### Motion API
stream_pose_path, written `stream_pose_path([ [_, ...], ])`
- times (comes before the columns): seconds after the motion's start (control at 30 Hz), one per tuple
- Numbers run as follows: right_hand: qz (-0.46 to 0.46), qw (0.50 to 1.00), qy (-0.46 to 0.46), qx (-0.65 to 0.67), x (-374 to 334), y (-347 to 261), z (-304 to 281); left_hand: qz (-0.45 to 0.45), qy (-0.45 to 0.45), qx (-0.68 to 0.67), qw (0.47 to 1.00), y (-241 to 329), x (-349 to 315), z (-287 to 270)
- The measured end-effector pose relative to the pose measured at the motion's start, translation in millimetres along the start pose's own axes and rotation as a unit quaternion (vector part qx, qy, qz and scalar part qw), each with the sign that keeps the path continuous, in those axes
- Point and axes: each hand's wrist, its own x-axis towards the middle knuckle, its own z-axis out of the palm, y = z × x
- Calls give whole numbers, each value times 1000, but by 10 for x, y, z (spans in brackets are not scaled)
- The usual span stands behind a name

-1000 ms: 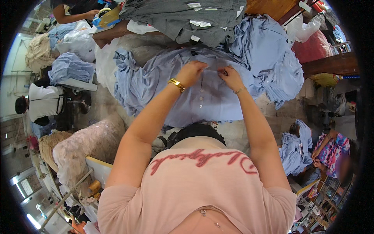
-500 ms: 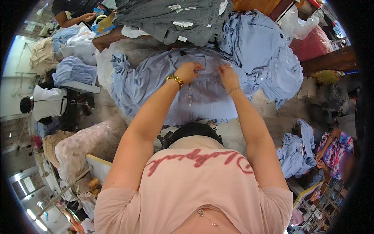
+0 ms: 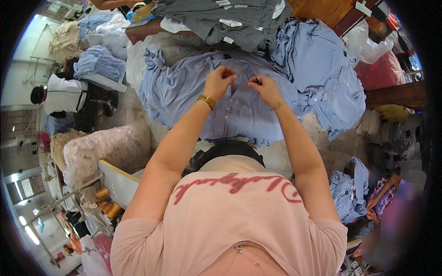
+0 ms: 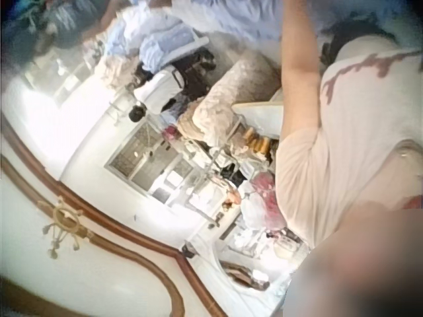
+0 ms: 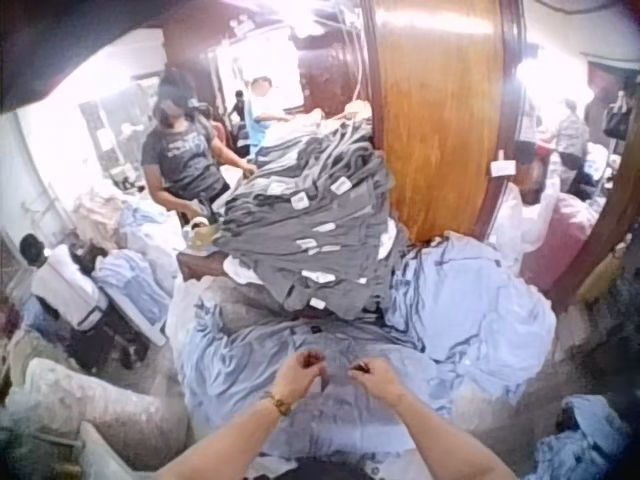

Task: The person buttons the front placket of light blue shirts one by one. They pick up each shirt, align the buttonholes, fasten the buttons, and place the finished shirt on a growing stack. The workspace is cluttered with piles of shirts and sewing materials.

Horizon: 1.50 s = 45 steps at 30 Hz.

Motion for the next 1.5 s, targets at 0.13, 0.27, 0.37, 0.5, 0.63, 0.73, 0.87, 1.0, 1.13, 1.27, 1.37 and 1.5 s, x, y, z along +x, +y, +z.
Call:
stream_pose_path([
  [0.13,-63,998,19,11,-60,36,22,-143,-1,-128,982,14,-197,3],
  [0.27,-187,979,44,-67,-362,-57,73,-351,-23,-344,871,163,-558,213],
  [0.37,-263,958,60,-101,-648,44,209,-324,-18,-450,832,-385,-646,252],
  [0.5,-312,939,41,-140,-819,161,219,-331,14,-459,825,-413,-757,297],
  [0.63,-340,929,22,-145,-840,200,167,-332,31,-453,827,-442,-745,345],
  [0.73,-347,924,7,-163,-843,186,105,-344,66,-458,817,-436,-739,398],
  [0.87,-330,927,-31,-177,-813,238,73,-334,102,-422,836,-408,-769,425],
  [1.0,-264,951,-43,-153,-644,252,66,-315,14,-253,915,-370,-669,175],
  [1.13,-259,949,39,-174,-239,99,43,-125,32,52,990,-358,-316,-231],
  [1.27,-208,946,36,-247,154,58,88,149,39,424,893,-296,59,-381],
  [1.37,-220,917,15,-333,393,50,133,184,-14,590,786,-313,218,-465],
  [1.5,-210,888,-46,-407,587,150,171,126,-25,560,819,-128,409,-671],
])
